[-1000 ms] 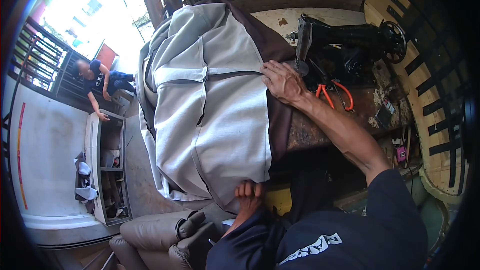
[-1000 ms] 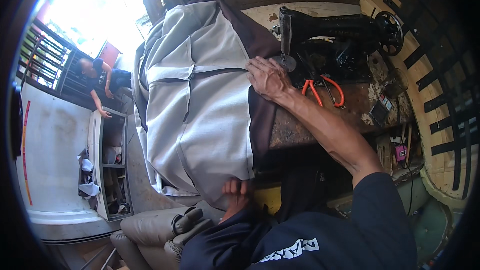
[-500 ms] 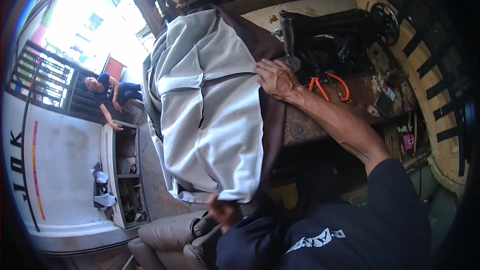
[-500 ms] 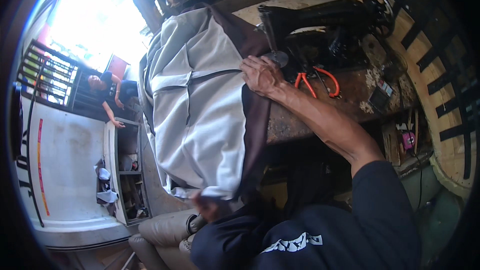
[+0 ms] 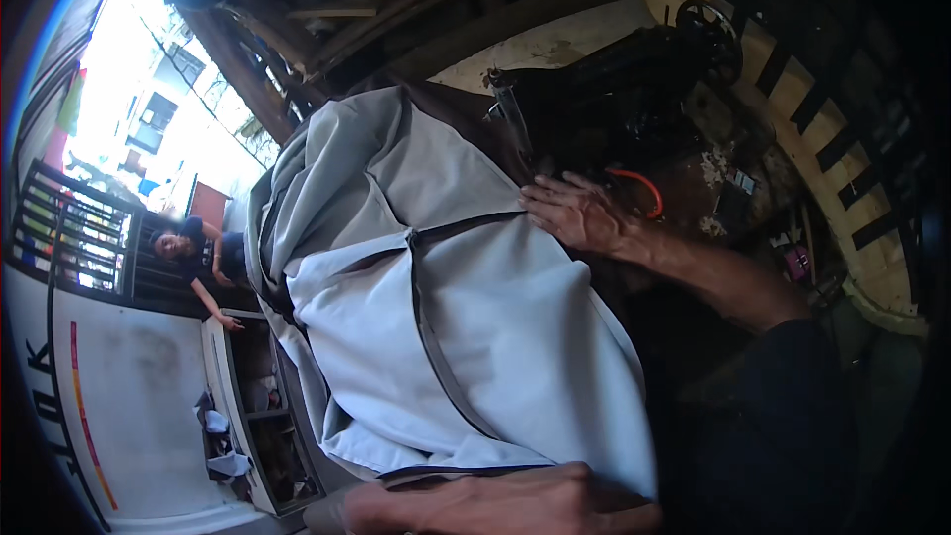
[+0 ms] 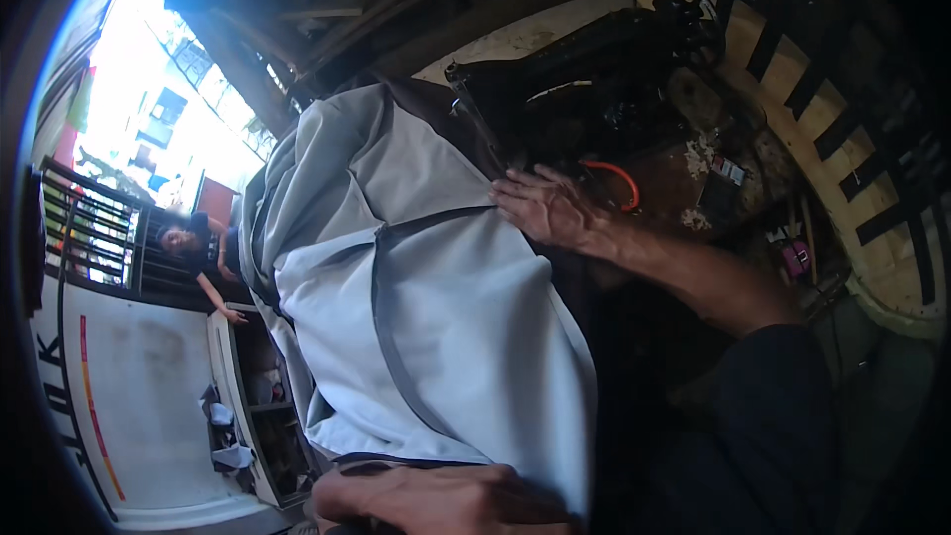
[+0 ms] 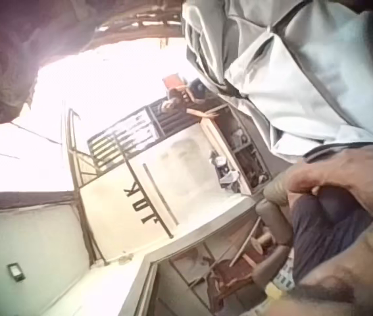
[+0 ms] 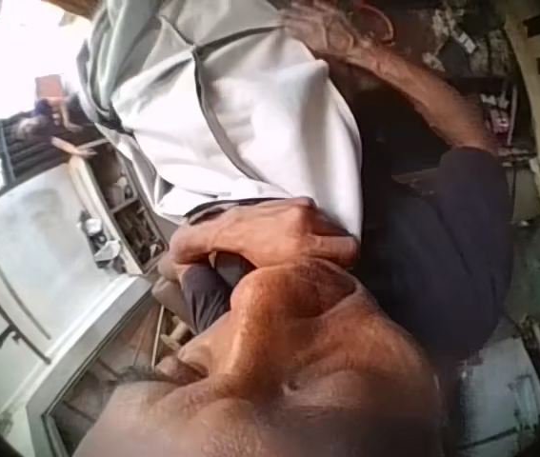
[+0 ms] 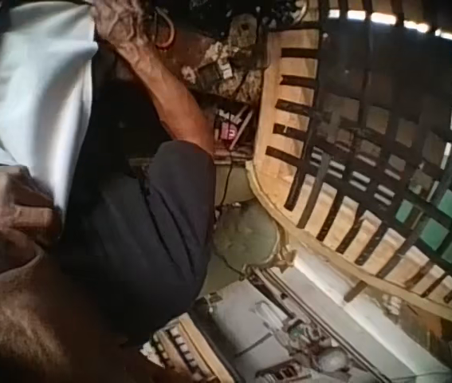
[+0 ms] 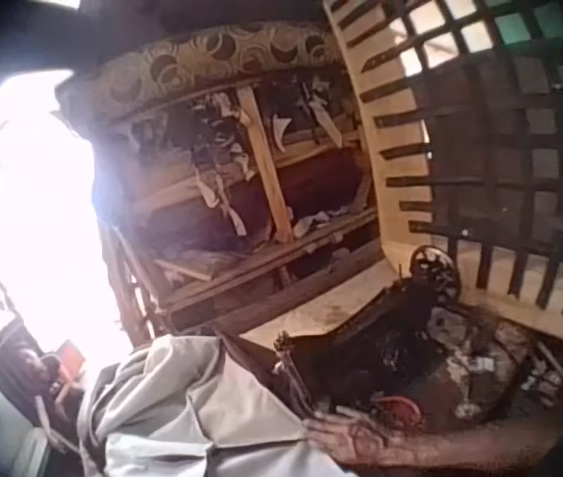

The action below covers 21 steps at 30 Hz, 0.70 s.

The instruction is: The person aligns fabric upholstery panels by hand, stitches along the seams using a sewing machine, and trims threads using scissors.

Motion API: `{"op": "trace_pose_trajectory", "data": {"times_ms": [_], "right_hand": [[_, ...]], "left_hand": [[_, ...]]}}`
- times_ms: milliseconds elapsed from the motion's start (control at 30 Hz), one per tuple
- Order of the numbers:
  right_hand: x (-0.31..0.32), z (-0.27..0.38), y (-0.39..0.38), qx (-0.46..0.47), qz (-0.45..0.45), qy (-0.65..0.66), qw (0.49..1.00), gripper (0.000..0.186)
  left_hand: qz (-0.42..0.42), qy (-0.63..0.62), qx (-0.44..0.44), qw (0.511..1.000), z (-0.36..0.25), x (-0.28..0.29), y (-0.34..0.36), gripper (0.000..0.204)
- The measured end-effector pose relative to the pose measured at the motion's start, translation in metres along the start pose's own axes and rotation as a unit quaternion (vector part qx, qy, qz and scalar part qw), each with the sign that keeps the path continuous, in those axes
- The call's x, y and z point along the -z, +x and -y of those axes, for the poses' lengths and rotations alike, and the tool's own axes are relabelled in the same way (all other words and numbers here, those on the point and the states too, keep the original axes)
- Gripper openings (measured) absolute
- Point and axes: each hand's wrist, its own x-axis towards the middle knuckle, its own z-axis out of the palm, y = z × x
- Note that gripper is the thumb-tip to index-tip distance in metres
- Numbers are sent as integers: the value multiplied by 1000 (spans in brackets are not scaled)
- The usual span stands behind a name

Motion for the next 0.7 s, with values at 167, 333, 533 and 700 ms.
{"op": "trace_pose_trajectory", "data": {"times_ms": [167,333,533,700], "right_hand": [[18,-3,-10,-47,43,-10,998,41],[24,-11,-13,-36,56,-12,998,42],[17,-2,-1,-5,79,-24,997,44],[17,-8,-10,-6,54,-42,998,43]], "left_hand": [[32,-119,-35,992,17,7,-8,21],[-48,47,65,996,16,90,-22,27],[-368,444,161,801,187,221,-56,32],[-282,489,251,787,266,223,-26,42]]}}
